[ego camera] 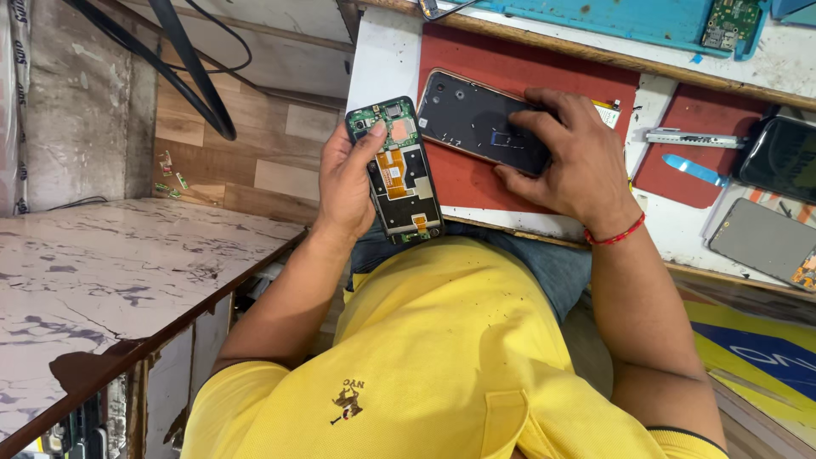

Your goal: The person removes a camera module from a disassembled smartphone, then handles a separate phone back cover, peels off a protective film, and wipes the surface. The person places the back cover on the workbench and continues handling the phone internals.

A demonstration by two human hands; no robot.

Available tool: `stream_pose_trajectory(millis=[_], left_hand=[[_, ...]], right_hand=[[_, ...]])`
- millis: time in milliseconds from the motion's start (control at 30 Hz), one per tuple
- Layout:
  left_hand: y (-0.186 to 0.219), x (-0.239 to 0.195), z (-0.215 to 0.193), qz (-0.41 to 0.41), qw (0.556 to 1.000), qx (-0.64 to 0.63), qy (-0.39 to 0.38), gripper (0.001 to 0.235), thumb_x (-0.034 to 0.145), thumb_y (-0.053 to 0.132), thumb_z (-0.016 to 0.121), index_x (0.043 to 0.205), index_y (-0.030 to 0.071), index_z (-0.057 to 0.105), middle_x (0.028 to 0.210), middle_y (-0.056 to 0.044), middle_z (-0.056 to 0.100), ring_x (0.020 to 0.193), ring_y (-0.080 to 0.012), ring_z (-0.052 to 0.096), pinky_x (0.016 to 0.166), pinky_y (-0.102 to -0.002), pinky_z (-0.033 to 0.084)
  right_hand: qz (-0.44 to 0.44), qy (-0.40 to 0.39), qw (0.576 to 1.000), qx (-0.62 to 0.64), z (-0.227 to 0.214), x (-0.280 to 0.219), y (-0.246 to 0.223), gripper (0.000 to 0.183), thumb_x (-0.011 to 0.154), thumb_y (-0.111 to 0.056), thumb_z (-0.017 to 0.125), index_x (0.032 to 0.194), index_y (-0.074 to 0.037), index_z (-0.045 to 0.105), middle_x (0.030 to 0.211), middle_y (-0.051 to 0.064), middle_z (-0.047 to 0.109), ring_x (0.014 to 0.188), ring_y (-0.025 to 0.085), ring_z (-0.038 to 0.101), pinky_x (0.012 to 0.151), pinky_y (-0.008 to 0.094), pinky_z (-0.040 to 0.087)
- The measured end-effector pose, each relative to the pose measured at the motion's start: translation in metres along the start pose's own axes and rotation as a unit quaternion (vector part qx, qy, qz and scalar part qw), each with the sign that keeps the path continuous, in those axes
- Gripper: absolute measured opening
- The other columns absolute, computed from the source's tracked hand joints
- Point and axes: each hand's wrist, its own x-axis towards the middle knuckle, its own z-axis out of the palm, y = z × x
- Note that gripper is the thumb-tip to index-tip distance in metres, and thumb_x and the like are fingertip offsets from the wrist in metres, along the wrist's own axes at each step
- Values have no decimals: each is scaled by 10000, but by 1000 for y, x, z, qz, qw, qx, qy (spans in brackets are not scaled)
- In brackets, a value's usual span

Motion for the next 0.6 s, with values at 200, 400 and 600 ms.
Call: stream_pose_trajectory(millis=[200,400,600], left_hand=[[-3,1,-8,64,989,131,-18,222,1061,124,649,1243,5,603,1117,-51,714,998,-95,667,909,-268,558],[-13,13,-18,57,995,84,-10,283,1065,97,659,1287,-9,519,1150,-82,689,1030,-128,653,939,-290,556],[-8,23,-10,143,928,342,-14,435,1053,42,641,1403,25,384,1187,-78,659,1061,-113,628,947,-258,541]], right_hand=[[-46,40,998,-4,-2,-6,4,453,741,-190,879,1168,-118,745,1426,166,581,1273,404,543,1064,500,518],[-29,65,997,35,-3,-12,9,515,766,-150,883,1236,-94,678,1481,172,533,1334,408,540,1123,510,510],[62,16,998,2,-11,-16,-3,743,705,-207,893,1367,-50,594,1375,176,575,1251,428,545,1001,492,534]])
